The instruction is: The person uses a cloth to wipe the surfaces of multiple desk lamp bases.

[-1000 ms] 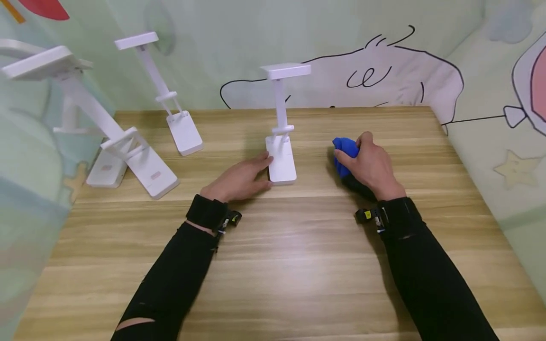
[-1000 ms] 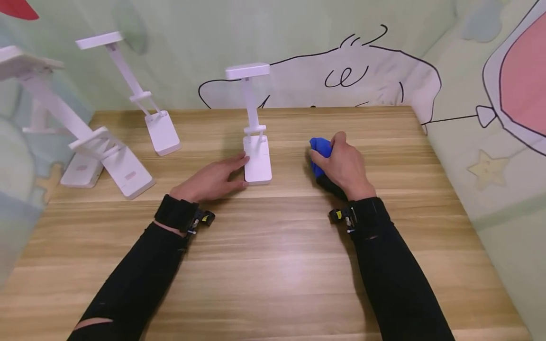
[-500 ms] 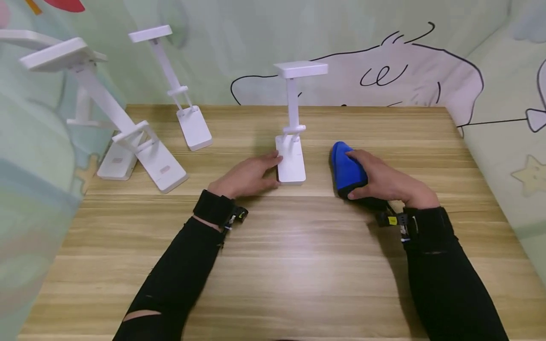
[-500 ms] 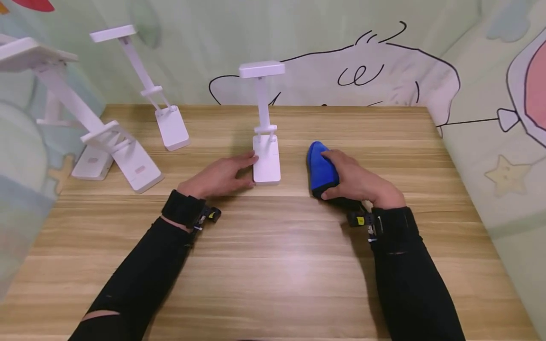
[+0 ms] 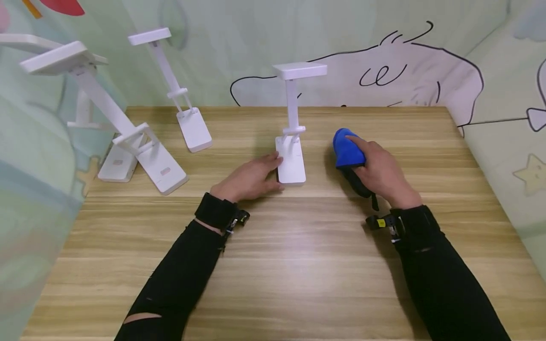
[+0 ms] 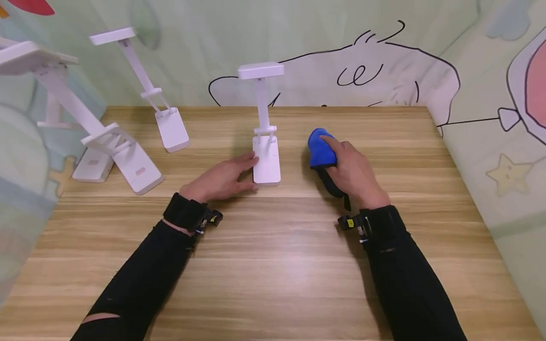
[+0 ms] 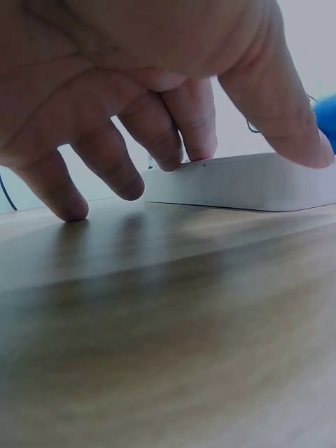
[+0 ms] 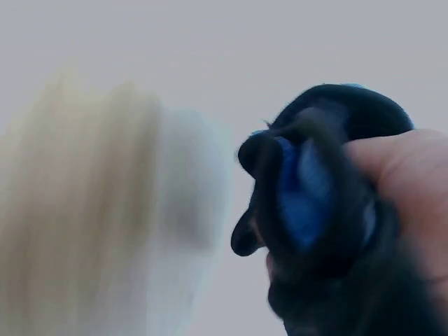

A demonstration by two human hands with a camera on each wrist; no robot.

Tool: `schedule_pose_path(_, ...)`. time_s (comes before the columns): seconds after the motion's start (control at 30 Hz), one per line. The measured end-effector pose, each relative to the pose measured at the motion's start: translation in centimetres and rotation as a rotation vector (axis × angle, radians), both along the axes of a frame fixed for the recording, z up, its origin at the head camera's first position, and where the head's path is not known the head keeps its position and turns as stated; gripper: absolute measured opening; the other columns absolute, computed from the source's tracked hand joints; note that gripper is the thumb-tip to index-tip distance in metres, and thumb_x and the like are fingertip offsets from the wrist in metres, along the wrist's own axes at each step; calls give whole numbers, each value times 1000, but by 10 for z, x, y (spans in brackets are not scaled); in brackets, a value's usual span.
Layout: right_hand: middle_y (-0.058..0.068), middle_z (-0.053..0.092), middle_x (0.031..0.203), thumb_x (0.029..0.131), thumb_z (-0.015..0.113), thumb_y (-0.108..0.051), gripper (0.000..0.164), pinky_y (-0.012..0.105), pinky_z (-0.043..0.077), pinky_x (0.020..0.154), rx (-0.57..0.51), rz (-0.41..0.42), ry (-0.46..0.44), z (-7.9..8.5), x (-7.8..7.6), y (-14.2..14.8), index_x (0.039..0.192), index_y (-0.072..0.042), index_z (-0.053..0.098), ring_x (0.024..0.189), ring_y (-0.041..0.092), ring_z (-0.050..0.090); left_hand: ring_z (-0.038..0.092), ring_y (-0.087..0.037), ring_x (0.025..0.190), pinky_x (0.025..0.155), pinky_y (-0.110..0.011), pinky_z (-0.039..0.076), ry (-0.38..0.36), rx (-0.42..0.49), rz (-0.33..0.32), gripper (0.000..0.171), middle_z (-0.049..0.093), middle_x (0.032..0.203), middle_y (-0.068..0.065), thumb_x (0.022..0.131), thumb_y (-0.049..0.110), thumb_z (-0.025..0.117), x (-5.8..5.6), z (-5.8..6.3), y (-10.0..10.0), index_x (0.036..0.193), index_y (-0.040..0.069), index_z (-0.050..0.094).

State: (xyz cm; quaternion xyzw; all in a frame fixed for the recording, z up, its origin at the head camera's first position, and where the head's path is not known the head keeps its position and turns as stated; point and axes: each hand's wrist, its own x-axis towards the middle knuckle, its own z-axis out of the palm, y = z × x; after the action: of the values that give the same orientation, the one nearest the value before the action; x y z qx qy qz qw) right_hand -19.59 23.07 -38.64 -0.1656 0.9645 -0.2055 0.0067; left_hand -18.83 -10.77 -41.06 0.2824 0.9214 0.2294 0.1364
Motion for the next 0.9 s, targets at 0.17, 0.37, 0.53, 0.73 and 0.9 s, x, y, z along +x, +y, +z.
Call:
schedule_pose_path(0.17, 33, 52, 150, 98, 63, -4, 67, 75, 42, 108, -104, -9, -6, 5, 4, -13, 161, -15, 43, 135, 57, 52, 34, -31, 157, 126, -43, 34, 34, 5, 26, 75, 30, 172, -17, 102, 41, 70, -1, -1, 4, 161, 4, 42)
schedule_pose_path(0.37, 24, 61, 142, 93, 59, 4, 56, 69, 48, 106, -75, 124, -80, 12, 4, -33, 147, -14, 60, 129, 49, 59, 31, -33, 159, 127, -44, 32, 39, -4, 23, 74, 28, 173, -16, 102, 37, 71, 1, -2, 4, 162, 7, 41)
schedule_pose_path(0.53, 20, 61, 137, 92, 60, 2, 54, 62, 53, 103, 57, 250, -97, 16, -7, -67, 143, -18, 65, 121, 43, 64, 31, -36, 158, 128, -46, 31, 45, 5, 7, 72, 30, 172, -18, 103, 37, 69, 3, 0, 2, 162, 6, 41)
schedule_pose_path(0.73, 22, 48, 149, 92, 68, -28, 63, 61, 57, 97, 197, 244, -184, 17, -21, -95, 153, -23, 55, 116, 42, 64, 32, -38, 158, 126, -48, 34, 44, 16, 12, 71, 29, 172, -18, 103, 38, 69, 2, 1, 3, 161, 7, 43)
schedule_pose_path(0.9, 23, 36, 161, 88, 71, -70, 90, 61, 54, 103, 158, 222, -276, 14, -16, -94, 161, -23, 45, 129, 44, 57, 33, -39, 157, 126, -48, 33, 40, 18, 9, 73, 30, 172, -17, 103, 41, 67, 2, -1, 7, 162, 7, 41)
